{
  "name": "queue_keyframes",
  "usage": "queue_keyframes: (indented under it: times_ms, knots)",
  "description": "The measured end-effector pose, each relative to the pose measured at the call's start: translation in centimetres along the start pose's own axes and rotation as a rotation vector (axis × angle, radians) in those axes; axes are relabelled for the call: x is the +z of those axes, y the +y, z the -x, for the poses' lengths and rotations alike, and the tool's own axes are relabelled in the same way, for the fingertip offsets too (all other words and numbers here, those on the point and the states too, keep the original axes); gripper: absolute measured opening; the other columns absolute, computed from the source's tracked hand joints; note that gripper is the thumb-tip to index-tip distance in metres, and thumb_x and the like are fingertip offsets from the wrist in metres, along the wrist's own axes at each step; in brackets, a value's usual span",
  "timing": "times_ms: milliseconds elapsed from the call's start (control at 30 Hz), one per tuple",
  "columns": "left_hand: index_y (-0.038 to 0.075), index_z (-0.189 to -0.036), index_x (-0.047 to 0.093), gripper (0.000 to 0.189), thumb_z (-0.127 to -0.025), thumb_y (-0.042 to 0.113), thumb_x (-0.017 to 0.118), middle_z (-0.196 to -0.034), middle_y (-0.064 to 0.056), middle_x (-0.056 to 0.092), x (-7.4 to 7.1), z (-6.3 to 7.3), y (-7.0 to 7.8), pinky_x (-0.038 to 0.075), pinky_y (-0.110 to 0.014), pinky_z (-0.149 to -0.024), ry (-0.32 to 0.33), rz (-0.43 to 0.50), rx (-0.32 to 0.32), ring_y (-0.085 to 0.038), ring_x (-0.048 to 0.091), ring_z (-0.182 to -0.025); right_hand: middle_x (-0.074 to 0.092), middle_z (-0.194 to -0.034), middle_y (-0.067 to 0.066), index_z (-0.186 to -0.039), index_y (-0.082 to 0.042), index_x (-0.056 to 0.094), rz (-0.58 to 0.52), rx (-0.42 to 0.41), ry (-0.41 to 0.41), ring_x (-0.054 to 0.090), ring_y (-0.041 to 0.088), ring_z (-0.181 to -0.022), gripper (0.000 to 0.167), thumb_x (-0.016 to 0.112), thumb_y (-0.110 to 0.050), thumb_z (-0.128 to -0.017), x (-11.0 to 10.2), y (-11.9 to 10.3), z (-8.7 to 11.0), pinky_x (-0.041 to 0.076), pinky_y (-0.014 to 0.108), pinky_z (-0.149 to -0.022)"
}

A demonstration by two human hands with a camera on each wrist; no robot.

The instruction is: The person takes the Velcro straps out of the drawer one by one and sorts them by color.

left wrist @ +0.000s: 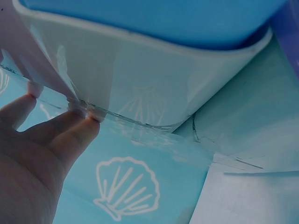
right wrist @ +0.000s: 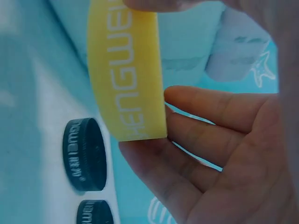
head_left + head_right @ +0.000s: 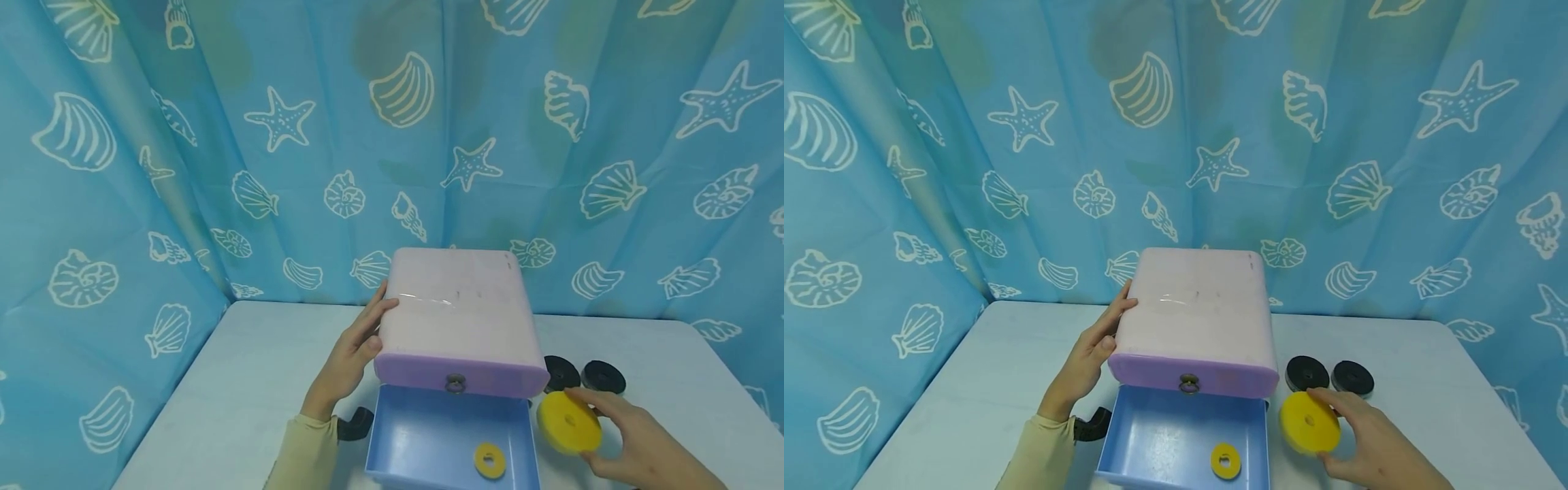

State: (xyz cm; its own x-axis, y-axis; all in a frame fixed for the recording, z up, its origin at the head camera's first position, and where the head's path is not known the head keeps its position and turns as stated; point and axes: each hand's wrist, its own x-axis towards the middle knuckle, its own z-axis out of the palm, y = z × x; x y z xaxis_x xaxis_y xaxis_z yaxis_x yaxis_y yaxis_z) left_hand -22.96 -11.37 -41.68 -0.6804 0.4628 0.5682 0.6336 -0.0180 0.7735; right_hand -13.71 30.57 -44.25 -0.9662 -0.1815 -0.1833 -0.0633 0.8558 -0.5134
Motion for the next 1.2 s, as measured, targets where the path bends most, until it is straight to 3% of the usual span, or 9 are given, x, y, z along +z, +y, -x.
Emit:
queue_keyframes:
  times_ms: [300,567,800,1067,1200]
  knots:
    - [0.012,-0.155,0.039,0.06,-0.106,0.047,0.044,-0.169,-0.006,0.009,0.0,-0.1,0.0,0.026,-0.056,-0.115,0.007,-0.008,-0.003,-0.026,0.012,-0.154,0.054,-0.139,0.026,-0.142,0.0,0.051,0.039,-0.02,0.054,0.06,0.034,-0.109,0.087,0.089,-0.027,-0.069,0.8,0.9,-0.8,0.053,0.059,-0.09]
    - [0.014,-0.155,0.039,0.061,-0.106,0.05,0.043,-0.169,-0.002,0.01,0.0,-0.2,0.0,0.026,-0.056,-0.115,0.001,-0.016,-0.009,-0.025,0.012,-0.154,0.053,-0.141,0.026,-0.143,0.001,0.05,-0.011,0.038,0.007,0.058,0.037,-0.113,0.087,0.085,-0.02,-0.067,1.3,1.5,-1.2,0.051,0.061,-0.091]
    - [0.014,-0.155,0.039,0.06,-0.106,0.049,0.043,-0.169,-0.002,0.01,-0.2,0.0,0.0,0.026,-0.059,-0.114,0.01,-0.019,-0.014,-0.026,0.012,-0.154,0.056,-0.138,0.026,-0.139,0.002,0.053,-0.001,0.031,0.018,0.06,0.037,-0.113,0.085,0.088,-0.025,-0.067,1.8,1.6,-1.7,0.051,0.06,-0.092]
    - [0.012,-0.155,0.039,0.061,-0.106,0.048,0.044,-0.169,-0.005,0.009,0.0,0.1,0.0,0.025,-0.059,-0.115,0.006,0.0,-0.003,-0.025,0.01,-0.154,0.057,-0.136,0.026,-0.139,0.003,0.053,0.009,0.101,-0.013,0.06,0.035,-0.11,0.088,0.09,-0.032,-0.068,2.3,1.8,-2.3,0.05,0.061,-0.093]
    - [0.013,-0.155,0.039,0.062,-0.106,0.05,0.044,-0.169,-0.005,0.009,0.0,0.1,0.0,0.026,-0.058,-0.115,0.006,-0.007,-0.001,-0.024,0.011,-0.154,0.056,-0.137,0.027,-0.14,0.003,0.052,0.007,0.097,-0.014,0.06,0.037,-0.112,0.089,0.091,-0.033,-0.068,2.5,2.1,-2.4,0.049,0.062,-0.094]
